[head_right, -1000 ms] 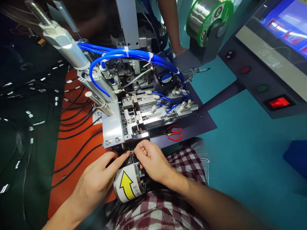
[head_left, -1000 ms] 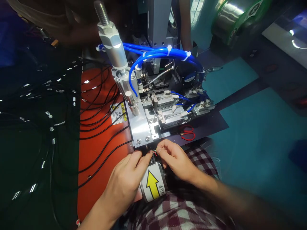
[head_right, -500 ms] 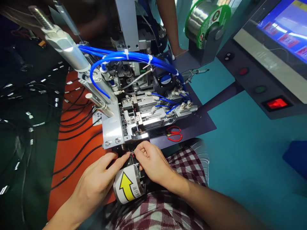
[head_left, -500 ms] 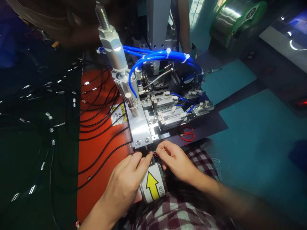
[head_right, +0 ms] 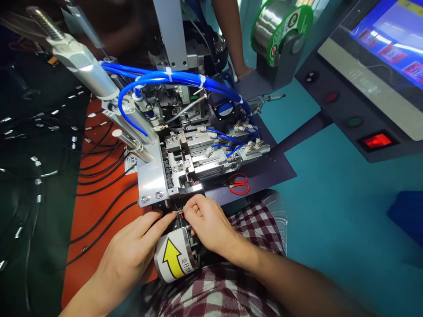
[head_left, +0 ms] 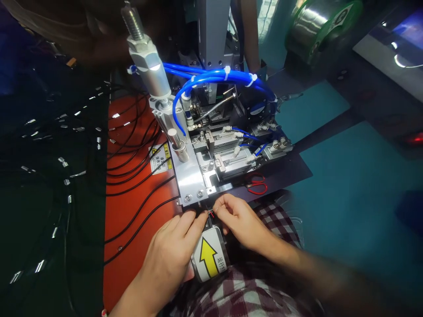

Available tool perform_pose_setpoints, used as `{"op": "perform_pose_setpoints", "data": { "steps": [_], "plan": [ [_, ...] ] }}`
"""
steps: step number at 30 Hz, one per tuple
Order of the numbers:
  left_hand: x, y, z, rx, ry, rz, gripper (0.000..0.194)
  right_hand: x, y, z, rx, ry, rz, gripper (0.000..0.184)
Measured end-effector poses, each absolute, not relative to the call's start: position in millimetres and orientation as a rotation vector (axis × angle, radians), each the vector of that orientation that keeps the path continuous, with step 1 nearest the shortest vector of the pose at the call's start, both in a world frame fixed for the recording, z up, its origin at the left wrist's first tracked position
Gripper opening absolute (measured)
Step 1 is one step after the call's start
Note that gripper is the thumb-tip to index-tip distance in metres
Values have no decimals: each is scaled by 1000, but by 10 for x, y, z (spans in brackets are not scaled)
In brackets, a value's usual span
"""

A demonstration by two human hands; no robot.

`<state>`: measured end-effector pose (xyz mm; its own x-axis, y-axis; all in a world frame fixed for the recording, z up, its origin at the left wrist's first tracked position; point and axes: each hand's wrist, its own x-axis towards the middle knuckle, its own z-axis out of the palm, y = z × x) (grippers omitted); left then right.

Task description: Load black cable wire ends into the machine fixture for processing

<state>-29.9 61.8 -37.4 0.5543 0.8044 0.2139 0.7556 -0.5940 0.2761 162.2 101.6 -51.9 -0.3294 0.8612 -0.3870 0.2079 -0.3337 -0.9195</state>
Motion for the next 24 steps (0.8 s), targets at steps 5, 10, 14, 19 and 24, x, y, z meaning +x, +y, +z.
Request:
{"op": "perform_pose_setpoints", "data": {
  "steps": [5, 10, 14, 19, 24],
  "plan": [
    [-301, 627, -371, 2685, 1314, 547, 40, 1653, 1037, -587, -1272, -1184, 1937, 21],
    [-286, 650, -354, 2692, 1300, 597, 37, 1647, 1026, -620, -1291, -1232, 1872, 21],
    [-308, 653, -387, 2677, 1284, 575, 37, 1608, 1004, -591, -1321, -1362, 1717, 16],
    [-345, 587, -396, 2627, 1230, 710, 40, 1612, 978, -463, -1296, -1620, 1360, 16],
    [-142, 485, -101, 1769, 1526, 759, 28, 1677, 899, -291, -1231, -1623, 1513, 14]
  ]
}}
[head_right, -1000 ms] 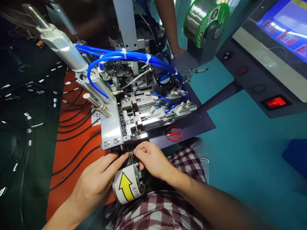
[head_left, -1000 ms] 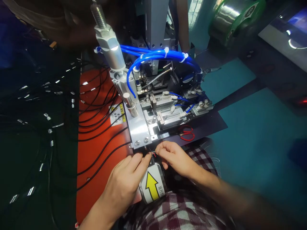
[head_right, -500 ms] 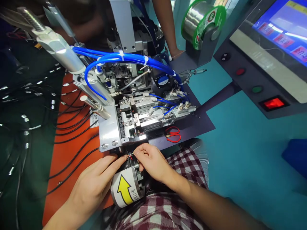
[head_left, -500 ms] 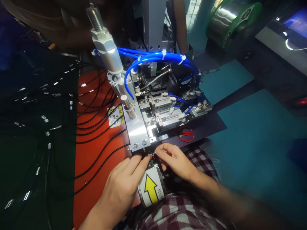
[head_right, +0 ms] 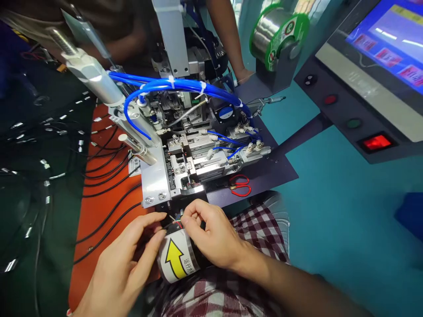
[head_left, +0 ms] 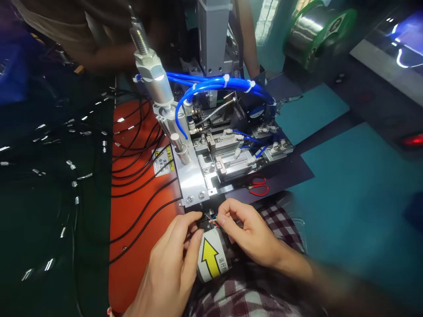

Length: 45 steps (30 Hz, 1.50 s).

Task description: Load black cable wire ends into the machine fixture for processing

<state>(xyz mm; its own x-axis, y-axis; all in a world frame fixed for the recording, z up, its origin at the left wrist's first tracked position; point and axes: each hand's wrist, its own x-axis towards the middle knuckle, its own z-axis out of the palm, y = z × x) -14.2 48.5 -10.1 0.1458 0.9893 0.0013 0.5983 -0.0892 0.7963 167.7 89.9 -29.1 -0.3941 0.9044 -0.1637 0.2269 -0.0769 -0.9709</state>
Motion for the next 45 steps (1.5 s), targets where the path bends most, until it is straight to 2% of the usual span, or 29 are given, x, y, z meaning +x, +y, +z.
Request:
{"op": "perform_pose_setpoints", "data": {
  "steps": [4, 6, 10, 18, 25, 31, 37, 45],
  "plan": [
    [84, 482, 100, 1084, 1457, 782, 16, 1695, 796, -166, -1184, -1724, 1441, 12],
    [132, 478, 108, 846, 1410, 823, 17, 1690, 757, -128, -1188, -1726, 1448, 14],
    [119, 447, 27, 607, 1290, 823, 20, 1675, 723, -119, -1211, -1504, 1684, 17],
    [132, 451, 14, 475, 1172, 861, 21, 1653, 708, -102, -1223, -1163, 2005, 19],
    [119, 453, -12, 419, 1183, 814, 27, 1561, 550, -132, -1367, -1381, 1653, 17],
    [109, 462, 7, 380, 1155, 817, 28, 1646, 663, -45, -1349, -1316, 1762, 14],
    [116, 449, 1, 366, 1140, 827, 25, 1644, 649, -55, -1338, -1263, 1739, 11],
    [153, 415, 24, 293, 1128, 857, 23, 1574, 568, -101, -1304, -1169, 1753, 17]
  ]
}}
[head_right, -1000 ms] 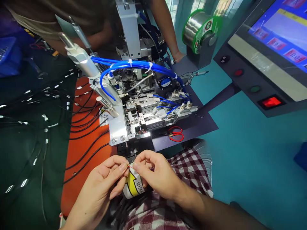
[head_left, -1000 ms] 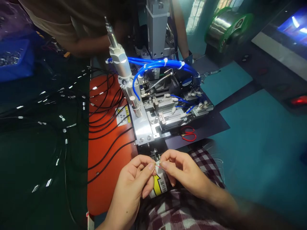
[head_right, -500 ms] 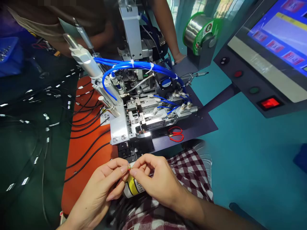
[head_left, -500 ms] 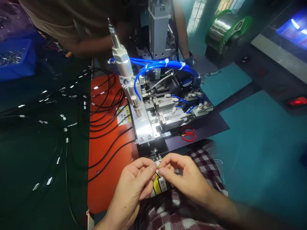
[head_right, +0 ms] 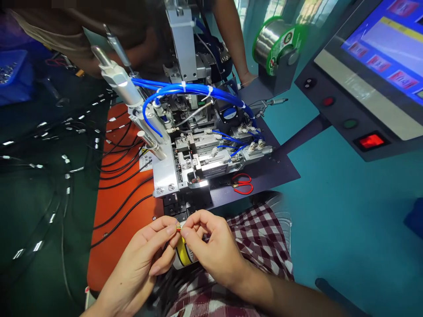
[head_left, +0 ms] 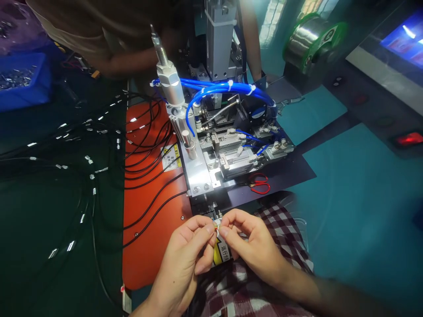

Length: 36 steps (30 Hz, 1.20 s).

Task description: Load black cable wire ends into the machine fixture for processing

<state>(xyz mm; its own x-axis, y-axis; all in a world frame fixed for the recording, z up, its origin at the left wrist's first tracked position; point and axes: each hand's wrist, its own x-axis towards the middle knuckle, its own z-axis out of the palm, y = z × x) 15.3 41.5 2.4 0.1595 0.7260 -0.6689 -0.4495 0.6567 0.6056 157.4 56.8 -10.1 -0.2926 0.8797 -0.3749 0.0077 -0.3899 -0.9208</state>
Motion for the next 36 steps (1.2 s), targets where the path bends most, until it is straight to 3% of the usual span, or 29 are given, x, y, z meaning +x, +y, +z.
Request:
{"op": "perform_pose_setpoints", "data": {
  "steps": [9, 20, 30, 36],
  "plan": [
    [186, 353, 22, 290, 1126, 890, 22, 1552, 536, -79, -1265, -1056, 1831, 24],
    [188, 368, 7, 415, 1169, 875, 21, 1588, 596, -92, -1342, -1236, 1653, 12],
    [228, 290, -26, 495, 1150, 956, 18, 1595, 590, -45, -1268, -1055, 1952, 29],
    [205, 322, -1, 502, 1131, 866, 19, 1648, 563, -46, -1310, -1177, 1842, 23]
  ]
}}
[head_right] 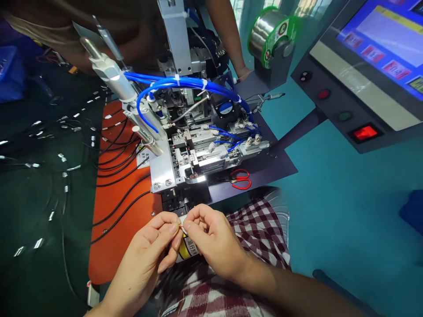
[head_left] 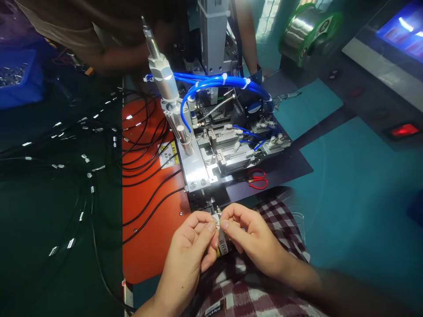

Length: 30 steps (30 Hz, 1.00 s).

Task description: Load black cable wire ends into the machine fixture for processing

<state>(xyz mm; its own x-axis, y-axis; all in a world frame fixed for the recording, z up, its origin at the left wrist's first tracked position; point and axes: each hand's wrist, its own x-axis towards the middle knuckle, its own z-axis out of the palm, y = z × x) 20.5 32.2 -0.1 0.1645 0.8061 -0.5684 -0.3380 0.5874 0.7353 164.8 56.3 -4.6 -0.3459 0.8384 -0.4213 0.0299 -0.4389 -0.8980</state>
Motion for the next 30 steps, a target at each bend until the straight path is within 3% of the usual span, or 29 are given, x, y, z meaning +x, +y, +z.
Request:
{"op": "perform_pose_setpoints", "data": {
  "steps": [7, 13, 17, 30],
  "plan": [
    [194, 363, 44, 517, 1242, 786, 28, 1716, 544, -39, -1311, -1494, 1652, 17],
    [202, 367, 71, 441, 1222, 776, 28, 1684, 583, -15, -1281, -1202, 1946, 24],
    [202, 365, 72, 395, 1191, 786, 26, 1694, 597, -24, -1259, -1168, 1976, 28],
    [189, 360, 53, 486, 1200, 778, 26, 1732, 589, -60, -1387, -1645, 1456, 13]
  ]
}}
